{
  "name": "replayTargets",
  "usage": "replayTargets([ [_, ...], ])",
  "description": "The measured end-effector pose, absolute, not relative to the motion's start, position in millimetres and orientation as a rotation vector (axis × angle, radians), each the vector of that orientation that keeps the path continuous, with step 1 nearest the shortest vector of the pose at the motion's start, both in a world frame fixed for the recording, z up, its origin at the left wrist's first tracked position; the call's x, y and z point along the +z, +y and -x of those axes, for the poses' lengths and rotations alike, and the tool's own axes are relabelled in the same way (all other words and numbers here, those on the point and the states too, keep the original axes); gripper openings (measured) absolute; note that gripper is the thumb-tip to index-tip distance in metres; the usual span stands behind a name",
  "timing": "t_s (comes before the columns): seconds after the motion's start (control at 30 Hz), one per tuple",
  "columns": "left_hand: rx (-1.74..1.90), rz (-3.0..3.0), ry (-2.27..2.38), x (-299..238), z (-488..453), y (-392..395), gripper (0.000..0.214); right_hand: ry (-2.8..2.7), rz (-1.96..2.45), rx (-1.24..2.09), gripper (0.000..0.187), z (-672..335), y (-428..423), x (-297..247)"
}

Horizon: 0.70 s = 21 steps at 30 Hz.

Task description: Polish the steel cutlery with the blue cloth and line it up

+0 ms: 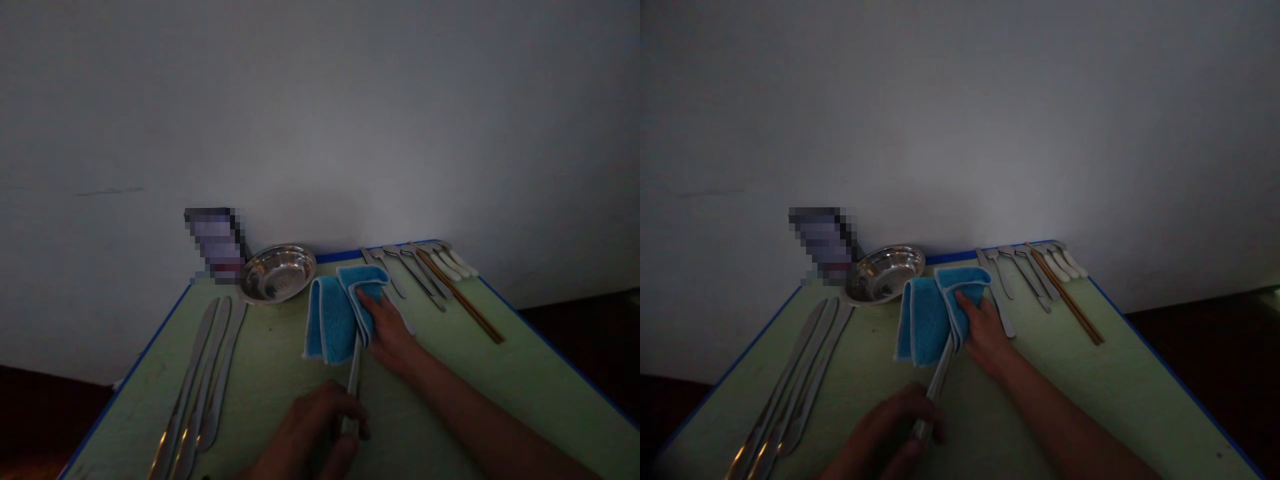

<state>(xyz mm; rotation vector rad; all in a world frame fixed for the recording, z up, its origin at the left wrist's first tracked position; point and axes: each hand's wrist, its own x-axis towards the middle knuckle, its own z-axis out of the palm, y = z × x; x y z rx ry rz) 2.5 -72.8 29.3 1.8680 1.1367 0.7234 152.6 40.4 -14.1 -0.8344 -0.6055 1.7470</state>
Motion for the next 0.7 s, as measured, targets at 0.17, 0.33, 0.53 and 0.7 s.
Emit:
replayTargets([
  [0.17, 0.852, -1.471, 1.314, 8.9, 1.2, -55.8, 0.019, -0.83, 0.768, 1.745, 0.028, -152.1, 40.2, -25.0],
  [0.33, 0.802, -1.427, 1.353, 3.1, -0.4, -48.3, 0.02, -0.815, 0.702, 1.81, 0.021, -150.9, 37.6, -23.8],
  [0.53, 0.665, -1.816, 1.337, 9.3, 5.1, -56.0, 0.019, -0.637, 0.757, 1.848, 0.021, -148.1, 37.0, -18.8],
  [0.7, 0.381, -2.243, 1.072, 16.7, 8.9, -68.0, 0.025, -0.408, 0.82, 1.779, 0.013, -148.9, 45.8, -22.0],
])
